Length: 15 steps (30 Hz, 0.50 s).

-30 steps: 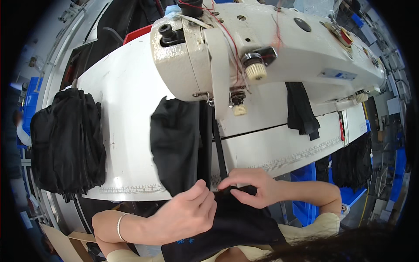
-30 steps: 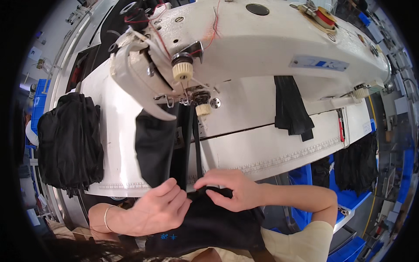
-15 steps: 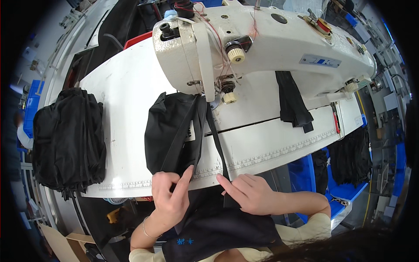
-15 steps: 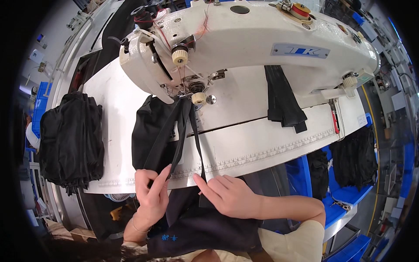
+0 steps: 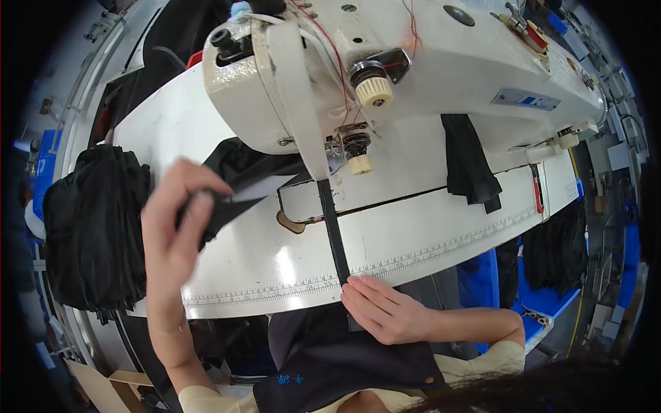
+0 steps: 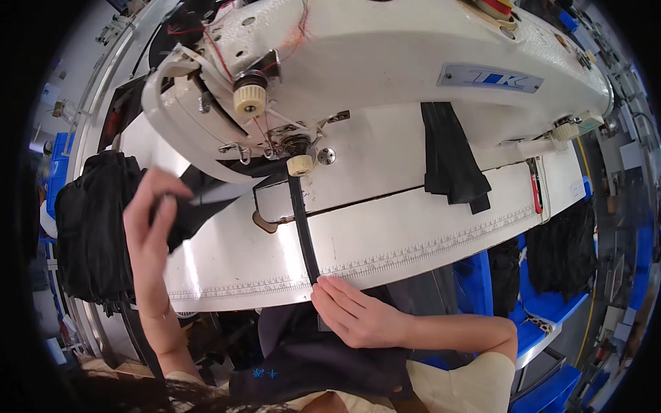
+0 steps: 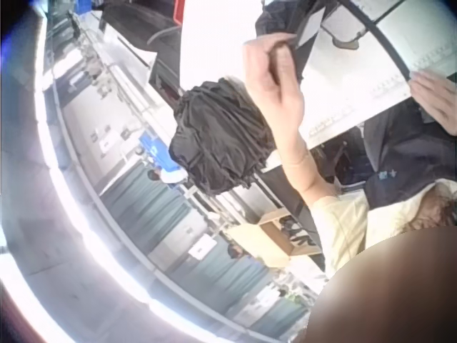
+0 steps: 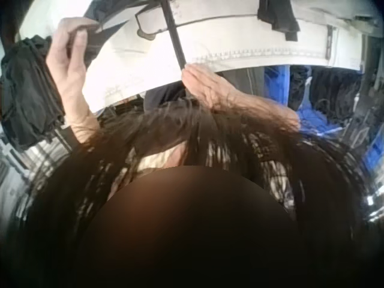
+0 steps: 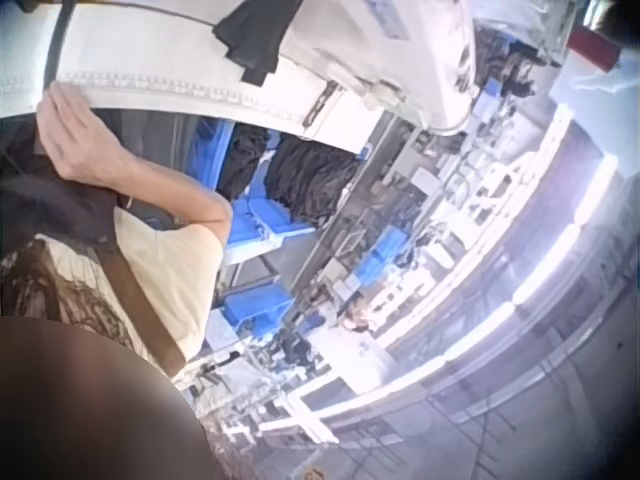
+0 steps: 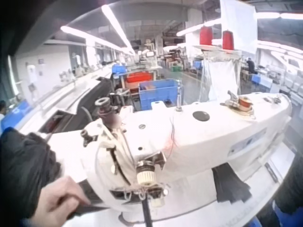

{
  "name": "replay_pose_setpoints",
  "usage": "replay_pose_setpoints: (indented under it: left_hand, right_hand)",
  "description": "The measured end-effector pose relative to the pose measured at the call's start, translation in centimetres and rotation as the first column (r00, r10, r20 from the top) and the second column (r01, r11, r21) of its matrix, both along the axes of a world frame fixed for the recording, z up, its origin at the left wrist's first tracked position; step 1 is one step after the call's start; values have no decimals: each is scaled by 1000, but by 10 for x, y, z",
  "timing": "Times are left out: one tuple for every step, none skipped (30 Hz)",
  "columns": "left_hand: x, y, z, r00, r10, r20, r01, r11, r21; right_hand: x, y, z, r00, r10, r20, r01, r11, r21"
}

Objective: Sewing a black fabric strap or component using an industrial sewing machine in a factory workshop.

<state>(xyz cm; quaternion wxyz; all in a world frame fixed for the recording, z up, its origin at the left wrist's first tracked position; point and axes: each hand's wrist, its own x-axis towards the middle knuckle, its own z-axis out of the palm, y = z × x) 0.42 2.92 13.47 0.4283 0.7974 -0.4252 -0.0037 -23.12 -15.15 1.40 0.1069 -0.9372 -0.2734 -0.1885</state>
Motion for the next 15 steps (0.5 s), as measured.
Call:
replay_pose_setpoints:
  left_hand:
    - [-20, 8, -3, 988, -130, 88, 122, 989, 88]
    - [-43, 11, -14, 951, -247, 185, 215, 960, 179]
    - [-65, 12, -30, 850, -374, 372, 280, 918, 282]
    - [-85, 13, -45, 723, -441, 532, 255, 885, 389]
    - [-98, 11, -63, 691, -452, 564, 242, 880, 408]
    - [-106, 9, -79, 686, -449, 572, 234, 881, 411]
    - [-112, 9, -90, 710, -389, 587, 204, 912, 357]
    - [-117, 8, -98, 716, -362, 597, 187, 923, 337]
    - [-119, 7, -105, 717, -354, 600, 175, 925, 336]
    - [-119, 7, -108, 723, -330, 607, 170, 937, 307]
    - [-119, 7, -110, 738, -325, 592, 167, 937, 306]
    - [-119, 7, -110, 745, -320, 585, 166, 939, 302]
    - [-119, 7, -109, 736, -324, 594, 176, 939, 294]
    - [-119, 8, -108, 758, -316, 570, 170, 940, 295]
    - [-119, 8, -107, 766, -317, 560, 177, 940, 291]
  right_hand:
    - [0, 0, -1, 1000, -8, -2, 8, 999, 50]
    - [0, -1, -2, 999, -11, -33, 15, 995, 98]
    - [0, -1, -2, 1000, -13, -9, 14, 993, 119]
    - [-1, -2, -2, 1000, -12, -11, 13, 991, 135]
    - [-1, -3, -2, 1000, -27, 5, 26, 985, 170]
    - [-3, -4, -2, 999, -34, 11, 32, 989, 143]
    - [-4, -4, -2, 1000, -31, -1, 31, 993, 116]
    - [-4, -4, -1, 999, -37, 6, 36, 995, 94]
    - [-5, -5, 0, 999, -43, 6, 43, 997, 71]
    - [-4, -4, 0, 999, -39, 10, 38, 997, 71]
    - [-4, -4, 0, 999, -33, 9, 33, 997, 71]
    - [-3, -4, 1, 999, -32, 4, 32, 997, 73]
    - [-2, -3, 1, 1000, -26, 12, 25, 997, 68]
    - [-1, -3, 2, 1000, -25, 14, 24, 998, 66]
    - [0, -3, 2, 999, -32, 11, 32, 998, 62]
